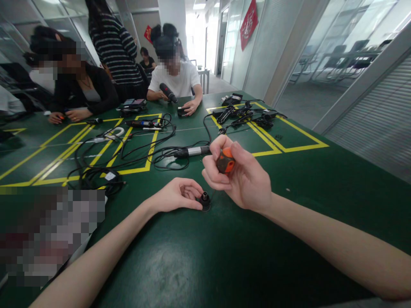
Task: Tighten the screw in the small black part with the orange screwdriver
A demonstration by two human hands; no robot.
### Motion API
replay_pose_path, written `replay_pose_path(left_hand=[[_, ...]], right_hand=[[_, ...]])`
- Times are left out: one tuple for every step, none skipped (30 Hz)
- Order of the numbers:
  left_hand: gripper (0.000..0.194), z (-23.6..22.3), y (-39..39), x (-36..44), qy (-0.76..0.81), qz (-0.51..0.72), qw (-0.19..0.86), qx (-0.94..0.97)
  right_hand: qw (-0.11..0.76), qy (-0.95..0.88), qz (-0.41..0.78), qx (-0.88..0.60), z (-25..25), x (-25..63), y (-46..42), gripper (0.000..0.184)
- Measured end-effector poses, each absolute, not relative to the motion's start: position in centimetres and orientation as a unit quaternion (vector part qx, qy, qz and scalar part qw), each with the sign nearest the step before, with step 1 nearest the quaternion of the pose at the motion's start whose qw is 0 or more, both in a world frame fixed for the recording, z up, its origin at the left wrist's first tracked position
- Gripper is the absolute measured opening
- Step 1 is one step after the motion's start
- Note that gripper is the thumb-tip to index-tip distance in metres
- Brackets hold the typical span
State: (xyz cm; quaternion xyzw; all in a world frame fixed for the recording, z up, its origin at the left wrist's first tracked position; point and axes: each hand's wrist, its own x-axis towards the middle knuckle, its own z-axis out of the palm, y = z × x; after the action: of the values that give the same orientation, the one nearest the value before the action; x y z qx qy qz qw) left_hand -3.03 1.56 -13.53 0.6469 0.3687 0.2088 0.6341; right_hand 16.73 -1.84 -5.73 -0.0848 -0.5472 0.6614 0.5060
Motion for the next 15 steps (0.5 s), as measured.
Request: replay_pose_path(left_hand=[[0.046, -13.64, 1.60, -3.07, 0.367, 0.211, 0.638, 0.643], [0.045, -13.77, 1.65, -3.13, 0.366, 0.213, 0.643, 0.638], [0.045, -13.90, 1.71, -3.19, 0.363, 0.216, 0.648, 0.633], [0.044, -14.02, 1.76, -3.25, 0.361, 0.218, 0.653, 0.629], [0.044, -14.11, 1.81, -3.31, 0.358, 0.218, 0.657, 0.627], [0.044, -14.16, 1.85, -3.38, 0.355, 0.217, 0.659, 0.627], [0.044, -14.18, 1.88, -3.43, 0.353, 0.213, 0.658, 0.630], [0.046, -14.16, 1.90, -3.47, 0.351, 0.209, 0.657, 0.634], [0.048, -14.12, 1.89, -3.49, 0.349, 0.205, 0.655, 0.638], [0.049, -14.07, 1.85, -3.47, 0.347, 0.204, 0.653, 0.642], [0.050, -14.03, 1.77, -3.43, 0.346, 0.204, 0.650, 0.645], [0.050, -14.00, 1.65, -3.34, 0.346, 0.206, 0.647, 0.648], [0.049, -13.97, 1.49, -3.22, 0.349, 0.211, 0.640, 0.652], [0.048, -13.95, 1.27, -3.07, 0.355, 0.218, 0.627, 0.658], [0.047, -13.93, 1.03, -2.90, 0.363, 0.227, 0.610, 0.666]], right_hand=[[0.506, -0.551, 0.659, -0.082, -5.73, 16.76, -1.78, 0.036], [0.507, -0.555, 0.654, -0.080, -5.69, 16.77, -1.70, 0.036], [0.506, -0.561, 0.650, -0.080, -5.64, 16.78, -1.61, 0.036], [0.504, -0.567, 0.646, -0.083, -5.57, 16.79, -1.53, 0.038], [0.500, -0.572, 0.645, -0.086, -5.50, 16.79, -1.47, 0.041], [0.492, -0.575, 0.647, -0.091, -5.42, 16.79, -1.43, 0.045], [0.483, -0.574, 0.655, -0.095, -5.36, 16.78, -1.41, 0.049], [0.475, -0.567, 0.665, -0.098, -5.31, 16.78, -1.42, 0.052], [0.470, -0.558, 0.677, -0.099, -5.29, 16.78, -1.43, 0.053], [0.467, -0.548, 0.687, -0.098, -5.28, 16.79, -1.45, 0.054], [0.466, -0.540, 0.694, -0.095, -5.30, 16.80, -1.47, 0.054], [0.465, -0.535, 0.699, -0.092, -5.33, 16.82, -1.49, 0.054], [0.466, -0.532, 0.702, -0.087, -5.37, 16.84, -1.51, 0.054], [0.466, -0.531, 0.703, -0.082, -5.42, 16.86, -1.54, 0.054], [0.467, -0.530, 0.704, -0.074, -5.48, 16.88, -1.59, 0.053]])
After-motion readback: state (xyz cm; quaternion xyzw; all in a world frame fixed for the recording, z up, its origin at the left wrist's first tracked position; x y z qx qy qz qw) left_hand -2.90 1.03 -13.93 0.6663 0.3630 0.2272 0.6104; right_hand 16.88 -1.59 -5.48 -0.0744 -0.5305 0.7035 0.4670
